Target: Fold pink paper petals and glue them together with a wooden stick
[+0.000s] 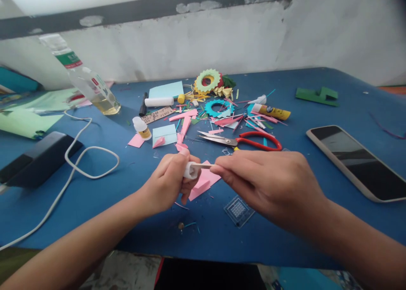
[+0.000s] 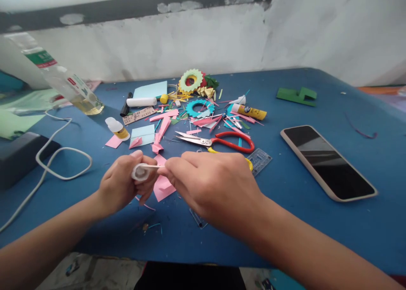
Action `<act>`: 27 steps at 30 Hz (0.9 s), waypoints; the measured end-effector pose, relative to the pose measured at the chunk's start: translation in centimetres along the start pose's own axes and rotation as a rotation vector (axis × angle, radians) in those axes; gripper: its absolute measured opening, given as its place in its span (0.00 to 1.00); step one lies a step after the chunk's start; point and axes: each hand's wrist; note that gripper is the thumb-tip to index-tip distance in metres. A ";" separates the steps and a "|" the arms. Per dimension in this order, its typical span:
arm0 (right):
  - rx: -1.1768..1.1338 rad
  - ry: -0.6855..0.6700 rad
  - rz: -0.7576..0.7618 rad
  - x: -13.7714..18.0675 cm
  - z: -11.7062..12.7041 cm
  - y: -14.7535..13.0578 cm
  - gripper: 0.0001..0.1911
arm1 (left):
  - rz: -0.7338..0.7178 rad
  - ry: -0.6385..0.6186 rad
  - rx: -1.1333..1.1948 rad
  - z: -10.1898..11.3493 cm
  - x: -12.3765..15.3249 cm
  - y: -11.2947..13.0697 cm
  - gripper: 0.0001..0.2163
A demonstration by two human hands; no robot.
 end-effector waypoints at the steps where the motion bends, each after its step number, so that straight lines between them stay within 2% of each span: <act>1: -0.018 -0.008 -0.005 0.0 0.0 0.1 0.13 | 0.013 -0.018 0.009 0.0 0.0 0.1 0.20; 6: 0.057 -0.003 0.074 -0.1 0.1 0.6 0.14 | 0.115 -0.165 0.107 0.2 -0.1 0.7 0.20; 10: 0.127 0.032 0.186 -0.2 0.3 1.2 0.09 | 0.214 -0.269 0.138 0.3 -0.1 1.2 0.21; 13: 0.075 0.037 0.218 -0.2 0.6 1.5 0.09 | 0.302 -0.376 0.154 0.5 -0.2 1.5 0.22; 16: -0.044 0.035 0.166 -0.3 0.7 1.6 0.09 | 0.317 -0.409 0.186 0.8 -0.2 1.6 0.23; 21: -0.222 0.039 -0.006 -0.6 0.6 1.6 0.11 | 0.212 -0.243 0.216 1.2 -0.7 1.5 0.22; 27: -0.311 0.000 -0.161 -0.8 0.4 2.1 0.11 | 0.032 0.109 0.012 2.8 -1.8 0.4 0.16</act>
Point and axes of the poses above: each hand's wrist, its own x-axis away from the middle knuckle, its own z-axis out of the back of the hand, y = z × x, and after that the axes turned 9 degrees about -x, right-handed
